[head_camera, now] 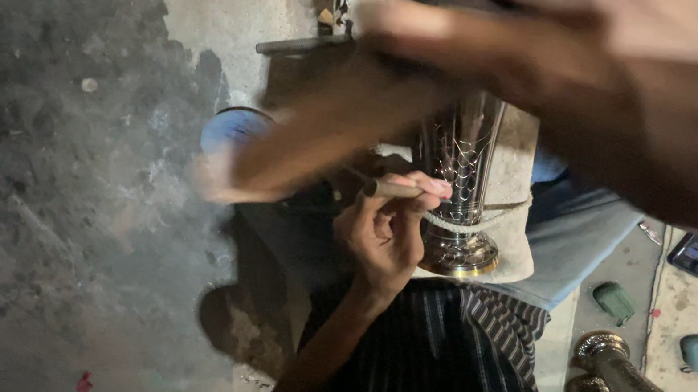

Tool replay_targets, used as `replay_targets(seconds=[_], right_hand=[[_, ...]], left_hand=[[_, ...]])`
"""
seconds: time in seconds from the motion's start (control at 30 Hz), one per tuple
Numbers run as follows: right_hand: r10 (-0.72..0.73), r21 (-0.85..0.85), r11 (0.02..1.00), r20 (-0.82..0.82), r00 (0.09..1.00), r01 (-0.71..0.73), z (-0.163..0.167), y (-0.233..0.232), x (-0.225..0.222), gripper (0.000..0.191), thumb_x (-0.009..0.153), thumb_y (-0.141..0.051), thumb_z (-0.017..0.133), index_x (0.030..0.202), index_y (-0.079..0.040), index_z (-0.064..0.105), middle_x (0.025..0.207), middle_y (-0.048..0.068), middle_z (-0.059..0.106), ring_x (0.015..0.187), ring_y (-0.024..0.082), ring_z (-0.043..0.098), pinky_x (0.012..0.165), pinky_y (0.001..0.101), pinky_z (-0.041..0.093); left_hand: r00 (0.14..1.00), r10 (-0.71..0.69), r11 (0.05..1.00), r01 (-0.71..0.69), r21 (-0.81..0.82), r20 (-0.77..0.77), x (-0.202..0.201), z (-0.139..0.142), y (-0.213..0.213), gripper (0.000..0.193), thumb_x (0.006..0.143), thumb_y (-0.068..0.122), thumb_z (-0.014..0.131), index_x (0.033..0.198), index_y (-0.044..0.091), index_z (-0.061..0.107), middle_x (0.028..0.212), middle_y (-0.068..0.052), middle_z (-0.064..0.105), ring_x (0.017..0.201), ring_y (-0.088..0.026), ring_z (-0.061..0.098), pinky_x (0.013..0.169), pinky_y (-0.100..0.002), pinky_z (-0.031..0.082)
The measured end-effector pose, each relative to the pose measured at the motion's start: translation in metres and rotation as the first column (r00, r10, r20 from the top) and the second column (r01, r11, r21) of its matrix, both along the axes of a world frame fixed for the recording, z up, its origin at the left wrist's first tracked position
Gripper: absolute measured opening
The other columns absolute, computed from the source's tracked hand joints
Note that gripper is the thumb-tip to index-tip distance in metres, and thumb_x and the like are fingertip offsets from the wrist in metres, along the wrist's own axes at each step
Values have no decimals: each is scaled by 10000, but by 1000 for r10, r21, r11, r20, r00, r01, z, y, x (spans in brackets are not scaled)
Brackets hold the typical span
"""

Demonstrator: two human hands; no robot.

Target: The person sits on the floor holding a small punch against an engraved brass vase and repeatedly strikes the punch with a wooden mallet, repositioning the punch around the vase's surface to chase the decorative pattern.

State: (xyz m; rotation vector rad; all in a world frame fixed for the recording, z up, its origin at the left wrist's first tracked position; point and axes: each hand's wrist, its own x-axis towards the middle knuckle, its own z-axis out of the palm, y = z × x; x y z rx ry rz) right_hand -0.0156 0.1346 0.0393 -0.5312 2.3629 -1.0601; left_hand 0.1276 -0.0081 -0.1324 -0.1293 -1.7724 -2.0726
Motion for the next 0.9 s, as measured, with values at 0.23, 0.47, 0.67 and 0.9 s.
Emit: replay_targets(seconds=[0.23,0.47,0.67,0.9], right_hand=[[239,401,915,-628,741,45,-28,62,55,540,712,-75,721,1250,-32,699,1063,142,668,951,253,688,854,369,575],[-170,144,972,-102,980,183,-160,88,158,513,585,-404,961,928,-129,697,828,11,611,684,197,592,545,343,501],[-89,-32,996,-575,813,86,-184,78,208,551,537,-187,812,1021,14,640,936,125,679,834,305,700,683,385,561],[-384,-217,922,-410,827,320,-167,71,189,373,724,-131,844,1047,-28,689,816,55,733,648,150,705,607,311,550]], left_hand=[[964,96,985,-127,114,247,2,-8,-35,265,1014,7,675,1219,9,508,1170,-130,648,1069,-206,671,913,-335,608],[937,-224,961,167,220,269,-30,7,-74,235,1051,43,687,1203,28,509,1116,-120,702,1041,-222,713,959,-335,620],[850,-509,860,494,128,139,-37,40,-65,152,1067,-35,702,1107,9,563,1020,-110,704,960,-186,726,893,-323,649],[845,-534,817,522,-243,23,-52,46,-44,107,1052,69,733,1113,37,651,1037,-90,764,998,-149,801,911,-302,672]])
